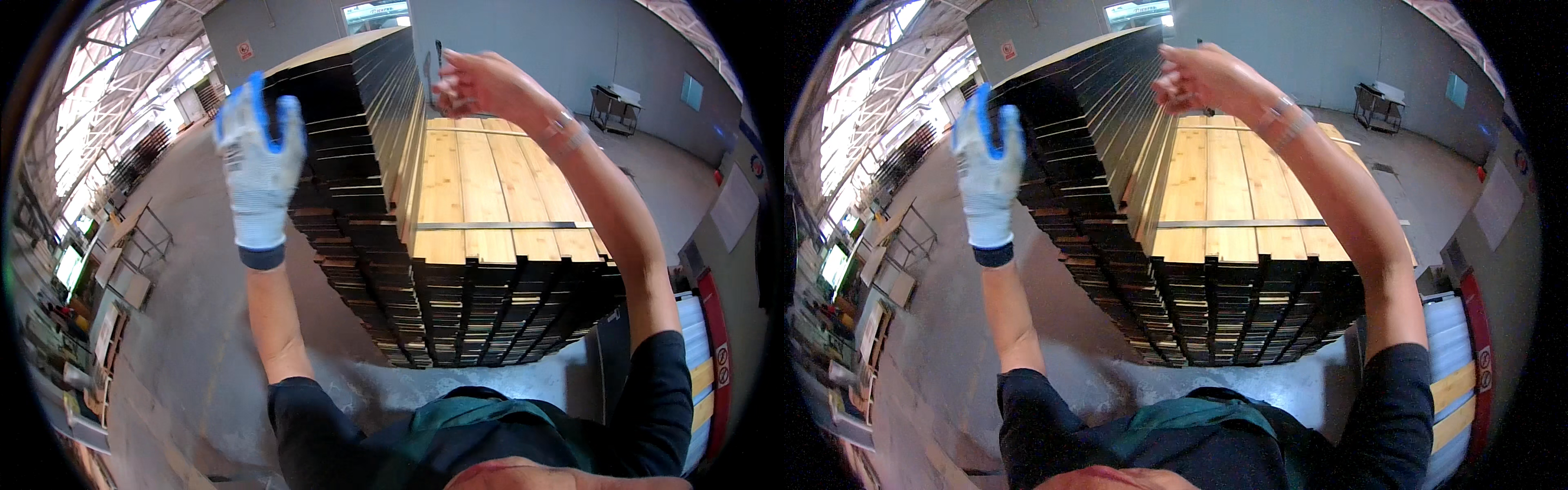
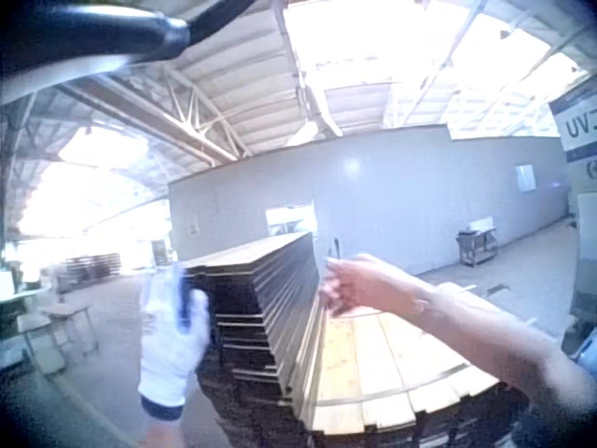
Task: The person repeatedly picks up a wooden plank from a stack, places it onto a conveyor belt, and then retrieves it to place it back onto the stack. This cycle is performed continuously throughout the clip.
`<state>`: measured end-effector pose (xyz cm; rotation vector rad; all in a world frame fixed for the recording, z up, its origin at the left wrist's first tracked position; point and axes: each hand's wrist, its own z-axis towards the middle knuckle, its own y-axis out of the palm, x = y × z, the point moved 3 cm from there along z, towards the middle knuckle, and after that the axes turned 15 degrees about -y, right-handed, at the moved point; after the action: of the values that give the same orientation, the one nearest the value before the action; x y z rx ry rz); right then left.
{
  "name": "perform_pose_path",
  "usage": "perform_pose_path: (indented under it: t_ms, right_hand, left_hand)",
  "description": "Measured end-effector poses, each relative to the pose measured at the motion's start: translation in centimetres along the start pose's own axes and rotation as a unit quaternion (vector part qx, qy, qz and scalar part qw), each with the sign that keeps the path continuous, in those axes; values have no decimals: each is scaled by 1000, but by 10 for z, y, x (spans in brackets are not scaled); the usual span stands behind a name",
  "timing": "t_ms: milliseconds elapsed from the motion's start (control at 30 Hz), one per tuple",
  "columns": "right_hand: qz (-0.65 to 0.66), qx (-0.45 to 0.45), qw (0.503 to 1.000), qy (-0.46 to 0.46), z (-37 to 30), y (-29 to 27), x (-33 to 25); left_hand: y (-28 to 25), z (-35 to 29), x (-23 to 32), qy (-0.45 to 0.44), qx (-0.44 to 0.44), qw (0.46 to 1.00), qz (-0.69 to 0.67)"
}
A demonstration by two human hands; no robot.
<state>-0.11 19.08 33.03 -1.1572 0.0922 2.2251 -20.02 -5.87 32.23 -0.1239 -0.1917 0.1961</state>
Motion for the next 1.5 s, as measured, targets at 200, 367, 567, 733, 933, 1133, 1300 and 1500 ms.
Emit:
perform_pose_path:
  t_ms: [200,367,567,733,933,1133,1300,1500]
  right_hand:
    - [-75,69,995,-16,88,64,14]
    - [-126,76,989,4,106,64,8]
    - [-3,91,996,-8,103,48,12]
    - [57,126,983,-119,47,23,-1]
    - [-280,-49,871,-400,-65,-36,-52]
    - [-379,150,837,-366,-238,-13,-68]
    - [-85,430,899,2,-336,8,-94]
    - [-162,574,802,37,-445,33,-98]
  left_hand:
    - [21,-9,-3,31,-23,999,35]
    - [27,-2,4,47,-12,997,-55]
    - [27,-1,34,130,-15,989,-65]
    - [16,-29,56,136,-78,974,-164]
    - [14,-112,86,-10,-407,761,-505]
    - [36,-180,138,-219,-582,545,-562]
    - [31,-229,237,-334,-623,55,-705]
    - [31,-298,308,-143,-684,354,-621]
